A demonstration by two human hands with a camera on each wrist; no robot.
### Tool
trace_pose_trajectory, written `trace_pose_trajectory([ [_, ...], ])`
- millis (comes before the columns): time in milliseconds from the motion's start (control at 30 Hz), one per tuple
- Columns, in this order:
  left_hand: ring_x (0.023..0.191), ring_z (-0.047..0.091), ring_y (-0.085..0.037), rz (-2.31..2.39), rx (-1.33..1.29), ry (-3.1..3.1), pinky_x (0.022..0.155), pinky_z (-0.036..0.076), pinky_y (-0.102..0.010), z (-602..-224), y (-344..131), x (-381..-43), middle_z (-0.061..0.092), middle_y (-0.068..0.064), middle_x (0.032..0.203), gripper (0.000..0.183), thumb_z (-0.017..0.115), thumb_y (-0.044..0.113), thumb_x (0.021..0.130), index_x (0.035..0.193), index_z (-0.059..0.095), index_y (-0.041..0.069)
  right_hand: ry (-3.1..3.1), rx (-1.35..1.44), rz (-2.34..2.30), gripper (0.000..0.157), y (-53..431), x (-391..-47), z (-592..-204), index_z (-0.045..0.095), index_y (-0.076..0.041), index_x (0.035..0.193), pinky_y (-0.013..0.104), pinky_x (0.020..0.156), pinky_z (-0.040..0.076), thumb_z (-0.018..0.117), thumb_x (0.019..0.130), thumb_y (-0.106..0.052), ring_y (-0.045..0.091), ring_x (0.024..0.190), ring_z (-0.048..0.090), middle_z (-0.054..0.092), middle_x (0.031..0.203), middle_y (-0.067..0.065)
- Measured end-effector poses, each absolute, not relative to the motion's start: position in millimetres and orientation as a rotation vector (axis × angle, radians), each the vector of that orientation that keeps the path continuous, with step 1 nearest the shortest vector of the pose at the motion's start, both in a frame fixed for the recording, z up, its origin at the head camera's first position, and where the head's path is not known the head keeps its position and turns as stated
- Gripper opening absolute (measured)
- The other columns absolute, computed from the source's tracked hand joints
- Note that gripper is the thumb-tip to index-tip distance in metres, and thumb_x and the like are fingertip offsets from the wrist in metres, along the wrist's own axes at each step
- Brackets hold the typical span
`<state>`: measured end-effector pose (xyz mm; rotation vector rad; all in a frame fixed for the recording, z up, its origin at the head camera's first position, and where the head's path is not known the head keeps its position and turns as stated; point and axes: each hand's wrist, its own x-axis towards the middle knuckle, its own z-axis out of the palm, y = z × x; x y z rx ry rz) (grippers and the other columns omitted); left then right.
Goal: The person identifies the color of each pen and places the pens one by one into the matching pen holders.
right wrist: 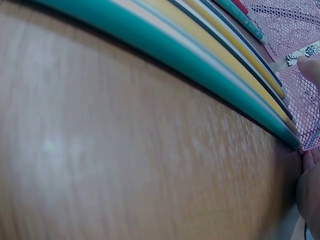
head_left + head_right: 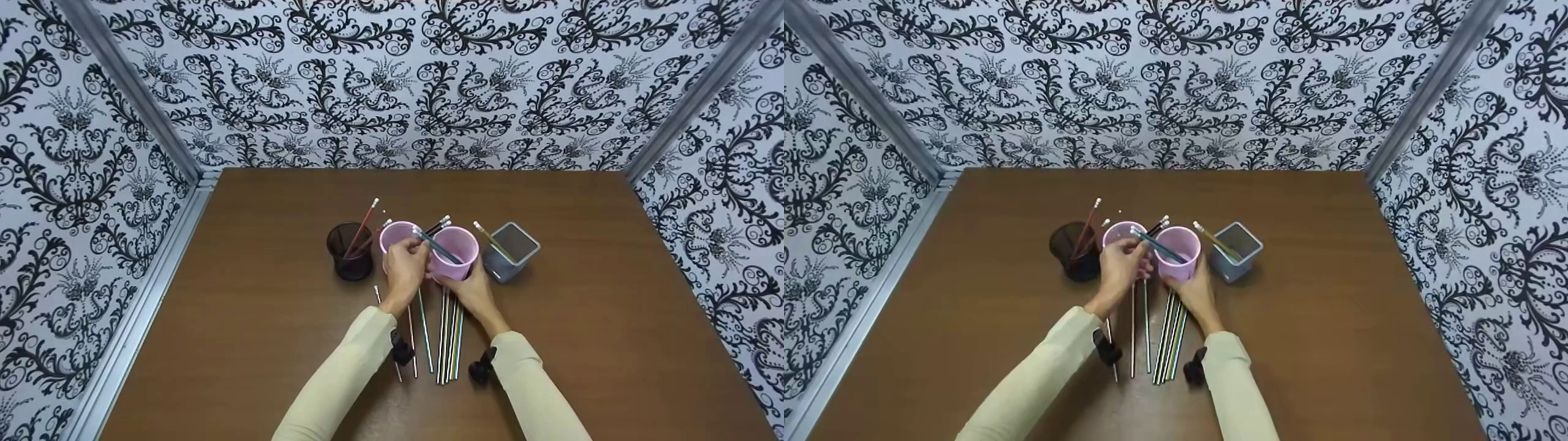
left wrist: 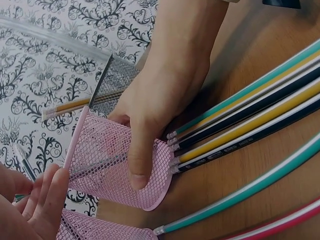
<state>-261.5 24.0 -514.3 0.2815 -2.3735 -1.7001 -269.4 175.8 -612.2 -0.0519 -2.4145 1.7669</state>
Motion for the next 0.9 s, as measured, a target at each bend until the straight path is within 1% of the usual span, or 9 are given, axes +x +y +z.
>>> trace_pose_trajectory([
  [67, 0.056, 0.072, -0.028, -1.786, 0.267, -2.352, 0.042, 0.051, -0.021, -514.9, 23.7, -261.9, 0.076, -0.014, 0.076, 0.016, 0.066, 0.016, 0.093, 0.093, 0.076, 0.003, -2.426, -0.052, 1.753, 0.097, 175.2, -269.1, -611.7, 0.035, -0.007, 0.149, 0.046, 0.117, 0.035, 0.091, 0.071, -0.02, 0.034, 0.135, 0.049, 0.053, 0.144, 0.02],
  [167, 0.059, 0.072, -0.034, -1.855, 0.264, -2.321, 0.041, 0.052, -0.024, -516.7, 23.3, -261.4, 0.076, -0.019, 0.078, 0.017, 0.066, 0.013, 0.093, 0.096, 0.075, 0.0, -2.432, -0.047, 1.752, 0.098, 174.3, -268.8, -612.3, 0.034, -0.006, 0.15, 0.047, 0.118, 0.035, 0.09, 0.071, -0.02, 0.034, 0.136, 0.048, 0.052, 0.145, 0.021],
  [333, 0.057, 0.071, -0.036, -1.901, 0.274, -2.289, 0.045, 0.057, -0.036, -521.3, 22.6, -258.8, 0.076, -0.018, 0.078, 0.018, 0.068, 0.012, 0.093, 0.102, 0.075, -0.002, -2.441, -0.062, 1.761, 0.102, 176.2, -269.1, -612.0, 0.033, -0.007, 0.151, 0.049, 0.119, 0.033, 0.092, 0.069, -0.022, 0.036, 0.138, 0.046, 0.051, 0.147, 0.022],
  [433, 0.051, 0.069, -0.032, -1.914, 0.25, -2.271, 0.043, 0.055, -0.034, -523.2, 20.5, -257.6, 0.075, -0.015, 0.073, 0.017, 0.068, 0.013, 0.093, 0.101, 0.075, -0.001, -2.452, -0.07, 1.763, 0.103, 178.7, -270.6, -611.2, 0.033, -0.007, 0.151, 0.05, 0.119, 0.033, 0.092, 0.069, -0.021, 0.036, 0.138, 0.046, 0.05, 0.147, 0.022],
  [533, 0.047, 0.066, -0.025, -1.908, 0.223, -2.263, 0.04, 0.051, -0.026, -524.1, 14.8, -256.3, 0.073, -0.01, 0.068, 0.016, 0.068, 0.015, 0.093, 0.098, 0.075, 0.001, -2.471, -0.077, 1.756, 0.102, 180.8, -271.8, -610.9, 0.032, -0.007, 0.151, 0.05, 0.119, 0.033, 0.092, 0.069, -0.02, 0.036, 0.138, 0.046, 0.05, 0.147, 0.022],
  [633, 0.045, 0.064, -0.021, -1.884, 0.212, -2.254, 0.039, 0.048, -0.022, -524.8, 6.3, -254.1, 0.07, -0.006, 0.065, 0.014, 0.068, 0.014, 0.092, 0.094, 0.075, 0.002, -2.476, -0.079, 1.768, 0.101, 181.7, -271.6, -610.0, 0.033, -0.005, 0.151, 0.05, 0.119, 0.033, 0.091, 0.069, -0.018, 0.038, 0.138, 0.046, 0.05, 0.147, 0.024],
  [733, 0.044, 0.061, -0.017, -1.847, 0.211, -2.255, 0.039, 0.047, -0.02, -526.3, -2.5, -252.1, 0.069, -0.008, 0.064, 0.011, 0.069, 0.012, 0.091, 0.091, 0.074, 0.002, -2.475, -0.071, 1.781, 0.099, 181.6, -271.4, -608.3, 0.034, -0.002, 0.149, 0.051, 0.119, 0.032, 0.091, 0.069, -0.015, 0.039, 0.137, 0.046, 0.05, 0.145, 0.025],
  [833, 0.043, 0.057, -0.009, -1.801, 0.21, -2.276, 0.04, 0.045, -0.019, -528.4, -9.7, -250.5, 0.07, -0.01, 0.065, 0.01, 0.07, 0.012, 0.09, 0.089, 0.073, 0.003, -2.477, -0.07, 1.786, 0.098, 181.0, -271.9, -605.9, 0.035, 0.0, 0.148, 0.051, 0.12, 0.032, 0.091, 0.068, -0.011, 0.04, 0.136, 0.046, 0.051, 0.144, 0.026],
  [900, 0.043, 0.057, -0.009, -1.798, 0.193, -2.277, 0.04, 0.046, -0.019, -530.1, -13.8, -249.1, 0.071, -0.012, 0.065, 0.01, 0.07, 0.011, 0.09, 0.089, 0.072, 0.002, -2.475, -0.052, 1.797, 0.097, 180.1, -272.8, -604.1, 0.034, 0.002, 0.147, 0.051, 0.12, 0.031, 0.09, 0.068, -0.008, 0.041, 0.136, 0.046, 0.051, 0.143, 0.028],
])
